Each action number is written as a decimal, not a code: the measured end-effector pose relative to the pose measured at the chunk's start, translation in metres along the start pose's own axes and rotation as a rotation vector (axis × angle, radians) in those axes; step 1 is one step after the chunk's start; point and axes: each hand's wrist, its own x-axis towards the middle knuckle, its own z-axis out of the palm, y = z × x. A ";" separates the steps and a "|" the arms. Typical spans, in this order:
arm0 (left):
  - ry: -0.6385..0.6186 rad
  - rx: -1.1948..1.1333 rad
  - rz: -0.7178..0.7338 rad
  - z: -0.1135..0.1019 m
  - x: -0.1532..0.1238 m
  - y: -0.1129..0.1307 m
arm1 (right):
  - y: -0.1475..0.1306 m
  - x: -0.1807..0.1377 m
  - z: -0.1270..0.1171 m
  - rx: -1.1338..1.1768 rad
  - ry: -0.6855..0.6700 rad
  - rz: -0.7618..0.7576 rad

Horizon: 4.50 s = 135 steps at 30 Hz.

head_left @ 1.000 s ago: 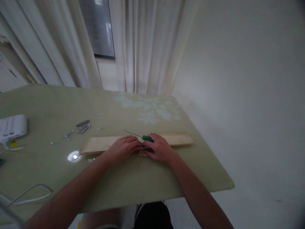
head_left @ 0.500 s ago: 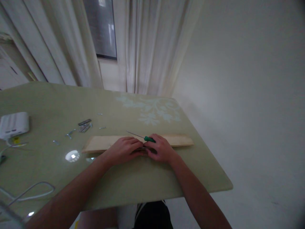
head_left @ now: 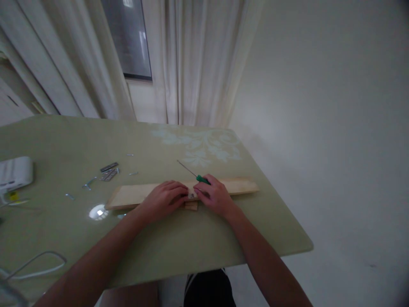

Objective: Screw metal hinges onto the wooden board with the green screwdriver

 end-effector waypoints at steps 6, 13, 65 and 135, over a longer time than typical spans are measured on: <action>-0.018 -0.039 -0.042 0.003 -0.002 -0.005 | 0.002 0.002 0.001 0.005 0.044 0.061; -0.001 -0.125 -0.108 -0.001 -0.001 -0.002 | 0.001 0.004 0.002 0.039 0.060 0.118; -0.048 0.272 0.255 -0.009 -0.001 0.008 | 0.002 0.003 0.007 0.027 0.040 0.089; -0.030 -0.070 0.075 -0.012 -0.001 0.002 | 0.013 -0.109 -0.032 -0.367 -0.009 0.049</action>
